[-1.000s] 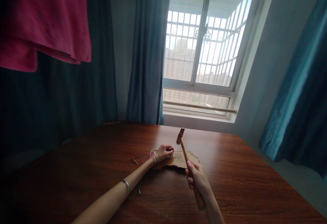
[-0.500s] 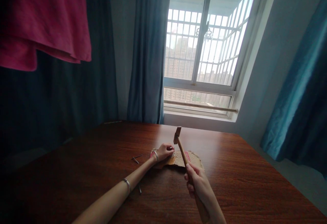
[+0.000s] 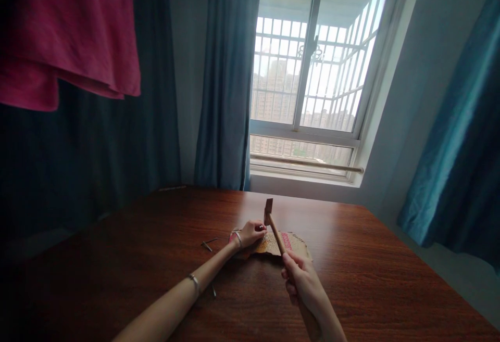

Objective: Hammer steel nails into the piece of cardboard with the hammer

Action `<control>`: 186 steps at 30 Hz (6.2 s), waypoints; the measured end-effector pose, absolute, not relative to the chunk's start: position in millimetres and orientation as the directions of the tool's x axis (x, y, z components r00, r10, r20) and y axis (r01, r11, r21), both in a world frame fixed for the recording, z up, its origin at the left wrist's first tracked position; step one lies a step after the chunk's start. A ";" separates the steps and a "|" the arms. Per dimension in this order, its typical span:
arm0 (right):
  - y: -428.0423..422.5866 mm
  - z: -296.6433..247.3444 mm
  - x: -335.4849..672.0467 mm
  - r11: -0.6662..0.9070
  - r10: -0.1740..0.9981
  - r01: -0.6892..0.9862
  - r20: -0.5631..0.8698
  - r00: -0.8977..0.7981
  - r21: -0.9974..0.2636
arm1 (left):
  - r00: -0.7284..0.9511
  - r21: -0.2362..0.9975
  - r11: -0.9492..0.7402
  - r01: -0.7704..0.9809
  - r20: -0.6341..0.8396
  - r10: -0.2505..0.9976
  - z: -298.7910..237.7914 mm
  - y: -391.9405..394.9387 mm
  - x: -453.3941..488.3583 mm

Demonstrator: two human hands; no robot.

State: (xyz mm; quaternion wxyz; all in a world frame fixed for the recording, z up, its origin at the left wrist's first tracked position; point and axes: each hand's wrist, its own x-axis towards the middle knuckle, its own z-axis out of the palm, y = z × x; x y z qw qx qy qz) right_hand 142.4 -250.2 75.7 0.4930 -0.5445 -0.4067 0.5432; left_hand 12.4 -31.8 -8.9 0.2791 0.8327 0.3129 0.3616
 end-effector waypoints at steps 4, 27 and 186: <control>-250.2 74.8 140.8 -0.129 0.986 -0.104 -0.138 0.091 -0.986 | 0.535 0.693 -0.645 0.322 0.428 0.728 -8.4 -32.5 12.4; -248.5 74.5 137.9 -0.188 0.975 -0.139 -0.202 0.097 -0.972 | 0.537 0.706 -0.627 0.328 0.407 0.739 -3.4 -37.1 11.9; -252.6 61.2 162.0 -0.111 0.991 -0.145 -0.122 0.064 -0.983 | 0.550 0.724 -0.605 0.332 0.372 0.748 -3.5 -35.6 11.6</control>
